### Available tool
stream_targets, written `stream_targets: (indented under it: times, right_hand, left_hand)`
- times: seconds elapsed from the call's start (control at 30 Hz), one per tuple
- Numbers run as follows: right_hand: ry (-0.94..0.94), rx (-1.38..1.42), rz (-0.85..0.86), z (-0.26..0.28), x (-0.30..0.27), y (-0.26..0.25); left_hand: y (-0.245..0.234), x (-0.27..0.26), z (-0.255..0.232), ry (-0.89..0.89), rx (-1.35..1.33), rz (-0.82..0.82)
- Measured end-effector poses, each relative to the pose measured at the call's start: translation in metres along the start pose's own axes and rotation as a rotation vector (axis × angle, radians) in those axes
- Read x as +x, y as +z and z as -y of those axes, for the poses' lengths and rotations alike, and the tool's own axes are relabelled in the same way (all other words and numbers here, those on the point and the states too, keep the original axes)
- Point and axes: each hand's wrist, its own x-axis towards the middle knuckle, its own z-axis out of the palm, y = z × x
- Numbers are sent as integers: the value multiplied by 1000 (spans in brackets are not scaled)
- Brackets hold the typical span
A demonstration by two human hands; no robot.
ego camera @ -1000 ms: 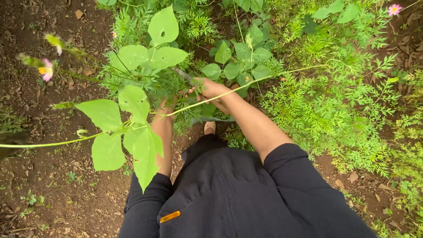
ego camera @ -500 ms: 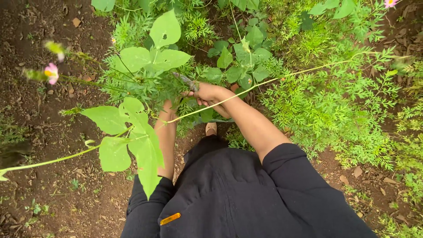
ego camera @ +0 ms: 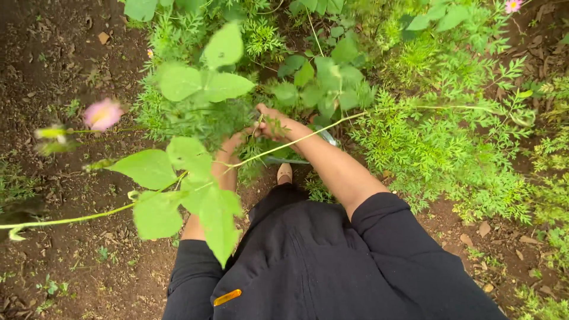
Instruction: Harvesting green leaves from plants using a small knife and collecting them in a plastic bag
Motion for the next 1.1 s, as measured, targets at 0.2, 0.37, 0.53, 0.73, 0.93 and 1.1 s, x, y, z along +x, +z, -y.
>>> stream_targets:
  times: [0.2,0.37,0.53,0.73,0.93,1.1]
  right_hand:
    - [-560,-623,-243,50,-198,-28]
    - [-654,-318,-433,12,-191,-58]
    - [-667,218,-29,-5,-241,-98]
    - [-671,311,14,-42,-262,-140]
    - [-717,239,-57,-65,-259,-178]
    - [-742,411,-265,-77,-276,-202]
  left_hand:
    - [36,-13,-18,-88,196,-134]
    - [69,-28,-46,-148,353,-260]
    - [46,63,64,-221,566,-277]
    - [98,57,58,-29,410,-117]
    - [139,69,59,20,416,-42]
    - [175,43,27,194,281,-111]
